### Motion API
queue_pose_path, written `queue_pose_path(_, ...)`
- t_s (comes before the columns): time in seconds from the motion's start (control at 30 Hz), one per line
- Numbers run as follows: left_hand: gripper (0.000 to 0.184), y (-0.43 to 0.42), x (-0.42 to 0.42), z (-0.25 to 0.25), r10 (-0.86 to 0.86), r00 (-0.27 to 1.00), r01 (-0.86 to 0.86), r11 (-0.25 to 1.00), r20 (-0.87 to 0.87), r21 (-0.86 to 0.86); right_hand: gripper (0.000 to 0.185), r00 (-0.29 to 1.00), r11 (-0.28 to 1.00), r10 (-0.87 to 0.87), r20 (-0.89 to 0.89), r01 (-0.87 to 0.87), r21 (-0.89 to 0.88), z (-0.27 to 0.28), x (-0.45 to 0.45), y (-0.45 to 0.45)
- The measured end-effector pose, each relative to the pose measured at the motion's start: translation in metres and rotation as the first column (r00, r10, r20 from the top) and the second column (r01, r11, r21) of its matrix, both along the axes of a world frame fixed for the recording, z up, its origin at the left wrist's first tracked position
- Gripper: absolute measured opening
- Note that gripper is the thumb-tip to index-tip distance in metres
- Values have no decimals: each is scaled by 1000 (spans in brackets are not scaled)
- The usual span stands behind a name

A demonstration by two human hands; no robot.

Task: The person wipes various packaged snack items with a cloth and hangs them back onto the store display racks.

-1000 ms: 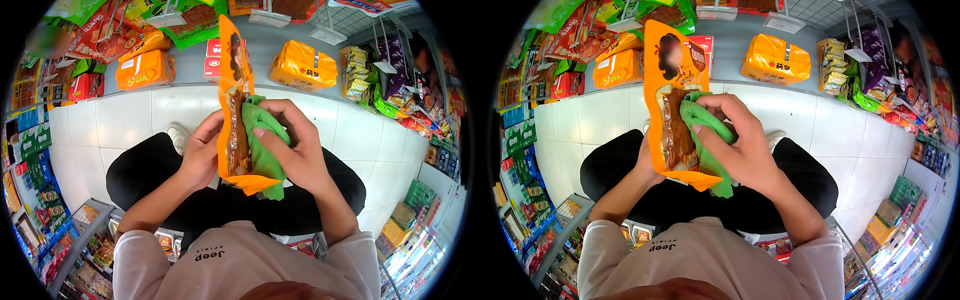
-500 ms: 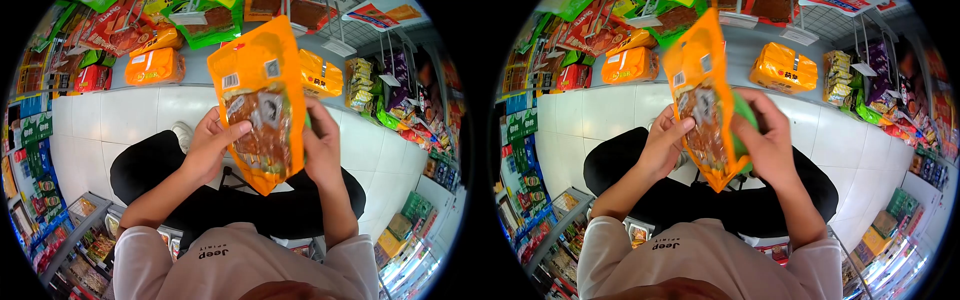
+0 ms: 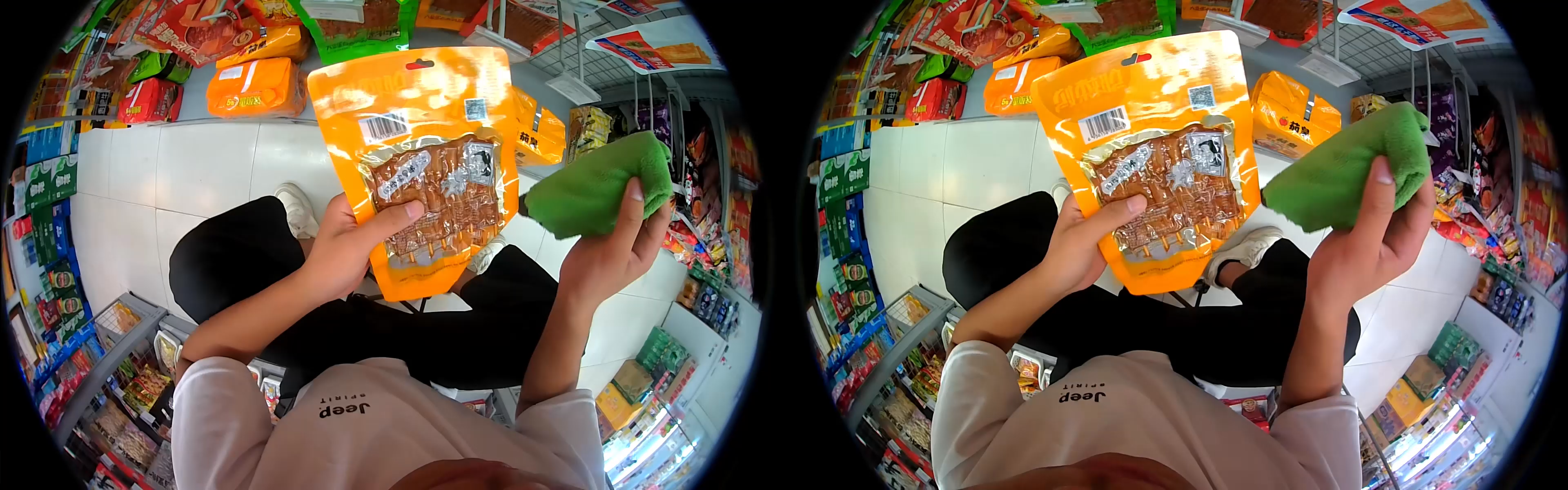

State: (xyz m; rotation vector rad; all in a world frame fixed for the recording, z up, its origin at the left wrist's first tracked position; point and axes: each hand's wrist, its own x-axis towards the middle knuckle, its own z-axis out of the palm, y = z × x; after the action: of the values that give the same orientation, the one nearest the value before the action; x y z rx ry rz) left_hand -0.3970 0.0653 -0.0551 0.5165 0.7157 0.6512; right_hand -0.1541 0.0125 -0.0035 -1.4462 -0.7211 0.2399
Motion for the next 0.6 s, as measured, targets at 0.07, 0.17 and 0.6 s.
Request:
queue_pose_path(0.07,28,-3,0,-5,-23,1000,23,998,-5,63,29,966,980,132,224,-93,-175,-3,-1,-7)
queue_pose_path(0.17,30,-7,-2,-11,-153,982,175,959,-112,223,39,729,832,528,435,-341,-438,-23,-26,-3)
queue_pose_path(0.6,29,-15,-1,-26,-389,908,420,843,-159,337,45,526,718,695,490,-534,-446,-31,-52,-10)
